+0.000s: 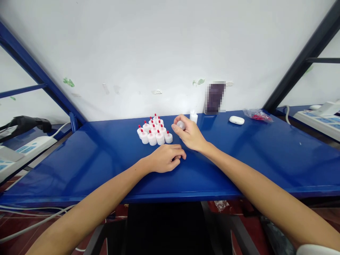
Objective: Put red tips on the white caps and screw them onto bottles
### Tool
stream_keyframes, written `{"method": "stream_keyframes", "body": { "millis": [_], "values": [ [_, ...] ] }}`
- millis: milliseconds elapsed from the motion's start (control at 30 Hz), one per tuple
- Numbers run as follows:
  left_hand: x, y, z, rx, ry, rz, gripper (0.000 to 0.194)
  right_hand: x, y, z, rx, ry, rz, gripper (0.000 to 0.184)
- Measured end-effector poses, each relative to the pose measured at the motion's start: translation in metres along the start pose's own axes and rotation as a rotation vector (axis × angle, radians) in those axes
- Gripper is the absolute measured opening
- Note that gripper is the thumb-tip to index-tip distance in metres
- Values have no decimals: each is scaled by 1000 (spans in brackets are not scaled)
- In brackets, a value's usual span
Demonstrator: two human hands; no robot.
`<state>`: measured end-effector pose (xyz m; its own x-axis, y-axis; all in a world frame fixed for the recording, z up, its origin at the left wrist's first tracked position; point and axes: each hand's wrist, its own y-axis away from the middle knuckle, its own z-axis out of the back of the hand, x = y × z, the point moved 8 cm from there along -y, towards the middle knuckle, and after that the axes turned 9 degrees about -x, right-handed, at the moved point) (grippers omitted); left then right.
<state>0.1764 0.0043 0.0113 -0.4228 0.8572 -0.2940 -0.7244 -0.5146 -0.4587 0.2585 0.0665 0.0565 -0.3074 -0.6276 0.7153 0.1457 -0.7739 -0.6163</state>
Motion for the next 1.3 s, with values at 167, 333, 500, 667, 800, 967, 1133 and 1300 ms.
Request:
{"method": "stream_keyframes", "body": {
  "millis": [167,333,500,667,800,967,1133,1300],
  "values": [
    [3,1,-1,46,-44,53,23,-3,-1,4,-42,-116,29,38],
    [2,1,0,32,-42,48,23,-4,-2,9,-95,-199,22,39],
    [1,0,1,39,-32,48,21,-6,-3,0,-41,-357,-109,30],
    [-1,0,4,27,-14,40,19,-9,-2,-10,24,-360,-193,27],
    [-1,-1,3,41,-21,39,17,-3,-1,-9,56,-111,-91,20],
    [0,-2,1,60,-9,34,14,-2,4,-14,124,89,-46,24],
    [1,-2,0,50,8,46,12,4,2,-21,123,178,128,17],
    [1,-2,-1,36,4,43,12,8,-2,-23,45,285,258,26]
  ]
}}
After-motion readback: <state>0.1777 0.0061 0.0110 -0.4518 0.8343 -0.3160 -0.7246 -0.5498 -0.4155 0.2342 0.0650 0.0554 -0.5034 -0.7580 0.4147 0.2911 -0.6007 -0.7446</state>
